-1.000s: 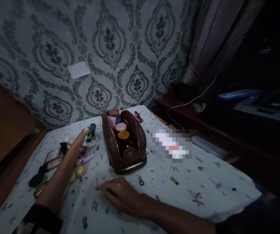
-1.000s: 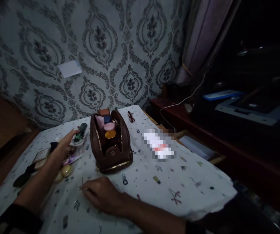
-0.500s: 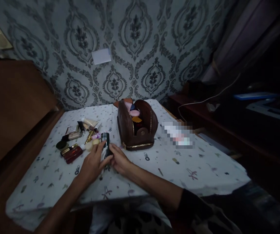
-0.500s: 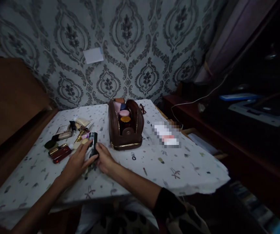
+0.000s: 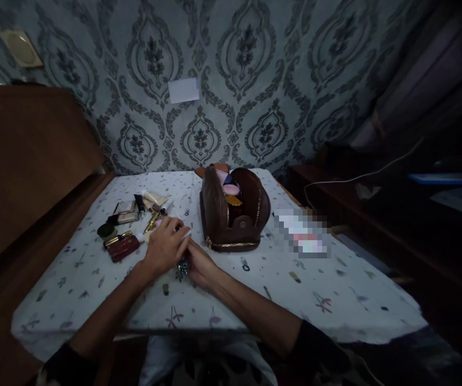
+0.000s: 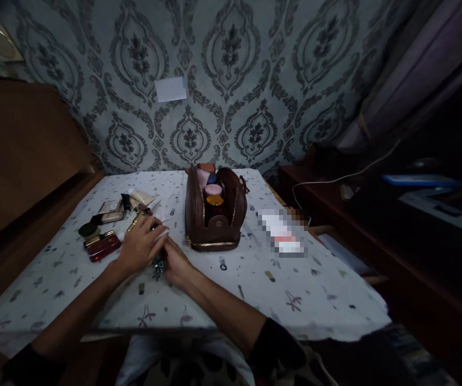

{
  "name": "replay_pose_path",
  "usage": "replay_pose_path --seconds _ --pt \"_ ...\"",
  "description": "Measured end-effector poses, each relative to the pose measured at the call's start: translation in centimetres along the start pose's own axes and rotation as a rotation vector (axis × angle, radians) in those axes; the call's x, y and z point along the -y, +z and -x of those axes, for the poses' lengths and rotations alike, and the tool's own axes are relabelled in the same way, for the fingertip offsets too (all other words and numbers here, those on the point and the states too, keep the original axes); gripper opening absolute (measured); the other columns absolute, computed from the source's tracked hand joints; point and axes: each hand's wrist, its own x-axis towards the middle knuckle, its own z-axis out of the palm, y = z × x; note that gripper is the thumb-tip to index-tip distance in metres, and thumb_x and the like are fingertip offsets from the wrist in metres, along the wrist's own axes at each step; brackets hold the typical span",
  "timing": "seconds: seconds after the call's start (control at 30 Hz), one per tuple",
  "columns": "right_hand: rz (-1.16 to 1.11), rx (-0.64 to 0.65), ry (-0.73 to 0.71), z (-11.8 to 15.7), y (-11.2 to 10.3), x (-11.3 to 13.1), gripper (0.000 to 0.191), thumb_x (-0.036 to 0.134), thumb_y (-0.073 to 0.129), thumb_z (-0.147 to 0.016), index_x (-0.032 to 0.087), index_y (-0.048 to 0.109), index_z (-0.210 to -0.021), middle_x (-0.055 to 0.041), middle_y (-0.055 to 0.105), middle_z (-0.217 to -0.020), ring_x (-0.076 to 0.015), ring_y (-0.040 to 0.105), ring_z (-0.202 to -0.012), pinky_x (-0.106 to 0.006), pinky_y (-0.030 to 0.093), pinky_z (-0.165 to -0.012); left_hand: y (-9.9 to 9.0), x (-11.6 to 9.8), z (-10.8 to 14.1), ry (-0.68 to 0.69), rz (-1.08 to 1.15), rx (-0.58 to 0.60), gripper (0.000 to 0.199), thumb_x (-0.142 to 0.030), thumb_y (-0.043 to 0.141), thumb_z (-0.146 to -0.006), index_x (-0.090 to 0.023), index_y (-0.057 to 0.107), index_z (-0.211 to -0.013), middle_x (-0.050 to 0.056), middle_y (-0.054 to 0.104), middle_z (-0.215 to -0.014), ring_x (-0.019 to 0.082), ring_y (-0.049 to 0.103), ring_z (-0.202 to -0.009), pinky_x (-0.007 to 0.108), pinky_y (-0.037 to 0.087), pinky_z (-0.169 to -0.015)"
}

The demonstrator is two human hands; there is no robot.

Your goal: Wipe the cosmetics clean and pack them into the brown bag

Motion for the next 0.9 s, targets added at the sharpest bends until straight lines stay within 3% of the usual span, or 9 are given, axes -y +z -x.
replay_pose_path --seconds 0.1,0.17,0.27,0.33,0.6,0.7,0.8,0.9 --pt "-0.015 -0.016 0.065 0.6 0.3 0.9 0.015 0.035 0.064 -0.087 0.022 0.061 -0.094 0.0035 0.065 -0.072 -0.0117 0.059 -0.056 -0.020 0.045 -0.043 0.1 2.1 -1.7 -0.203 0.177 -0.085 0.028 -0.032 0.047 -0.093 -0.018 0.071 -0.089 0.010 0.064 -0.095 0.027 0.053 -0.095 0.039 0.044 -0.085" --pt "-0.030 -0.011 0.104 0.9 0.3 1.5 0.015 0.035 0.060 -0.090 0.020 0.059 -0.093 0.0024 0.064 -0.070 -0.0115 0.058 -0.052 -0.018 0.040 -0.038 0.5 3.2 -2.3 -0.355 0.472 -0.093 0.031 -0.038 0.049 -0.090 -0.018 0.071 -0.083 0.008 0.065 -0.084 0.025 0.056 -0.088 0.038 0.044 -0.084" --pt "-0.053 -0.006 0.160 1.0 0.0 2.2 0.019 0.037 0.058 -0.092 0.018 0.057 -0.089 0.0008 0.063 -0.064 -0.0118 0.058 -0.049 -0.015 0.034 -0.034 1.5 3.9 -2.1 -0.613 1.032 -0.030 0.038 -0.052 0.058 -0.080 -0.017 0.071 -0.080 0.003 0.063 -0.070 0.019 0.056 -0.066 0.030 0.044 -0.066" --pt "-0.056 0.004 0.197 1.1 -0.1 2.5 0.023 0.038 0.055 -0.094 0.016 0.057 -0.088 -0.0005 0.063 -0.061 -0.0123 0.058 -0.047 -0.015 0.033 -0.033 2.0 3.8 -1.6 -0.743 1.253 -0.023 0.040 -0.056 0.065 -0.073 -0.016 0.070 -0.079 0.002 0.062 -0.066 0.015 0.053 -0.057 0.027 0.040 -0.057" --pt "-0.078 0.025 0.209 1.8 0.6 3.6 0.028 0.042 0.047 -0.098 0.018 0.060 -0.100 -0.0046 0.070 -0.075 -0.0152 0.068 -0.063 -0.018 0.044 -0.045 2.4 4.3 -1.1 -0.902 1.235 -0.362 0.027 -0.046 0.064 -0.074 -0.019 0.062 -0.076 -0.002 0.058 -0.061 0.012 0.048 -0.050 0.022 0.036 -0.049" --pt "0.005 -0.009 0.241 1.8 0.3 3.5 0.024 0.041 0.056 -0.094 0.017 0.060 -0.094 -0.0048 0.070 -0.069 -0.0122 0.062 -0.055 -0.015 0.035 -0.040 2.3 4.7 -0.9 -0.844 1.185 -0.479 0.025 -0.045 0.063 -0.077 -0.020 0.061 -0.079 -0.003 0.058 -0.060 0.013 0.051 -0.053 0.022 0.040 -0.053" --pt "0.075 -0.039 0.203 1.8 0.0 3.3 0.028 0.044 0.067 -0.086 0.017 0.059 -0.087 -0.0021 0.066 -0.062 -0.0077 0.052 -0.045 -0.013 0.024 -0.037 2.1 4.9 -0.8 -0.749 1.173 -0.486 0.025 -0.045 0.062 -0.080 -0.020 0.063 -0.080 -0.002 0.059 -0.062 0.014 0.055 -0.057 0.022 0.043 -0.056" --pt "0.116 -0.021 0.083 1.9 0.1 3.0 0.037 0.048 0.075 -0.076 0.018 0.059 -0.090 -0.0006 0.065 -0.064 -0.0079 0.053 -0.049 -0.014 0.026 -0.040 2.0 5.0 -0.7 -0.725 1.188 -0.460 0.025 -0.044 0.062 -0.081 -0.020 0.063 -0.081 -0.001 0.062 -0.066 0.014 0.058 -0.061 0.023 0.045 -0.058"
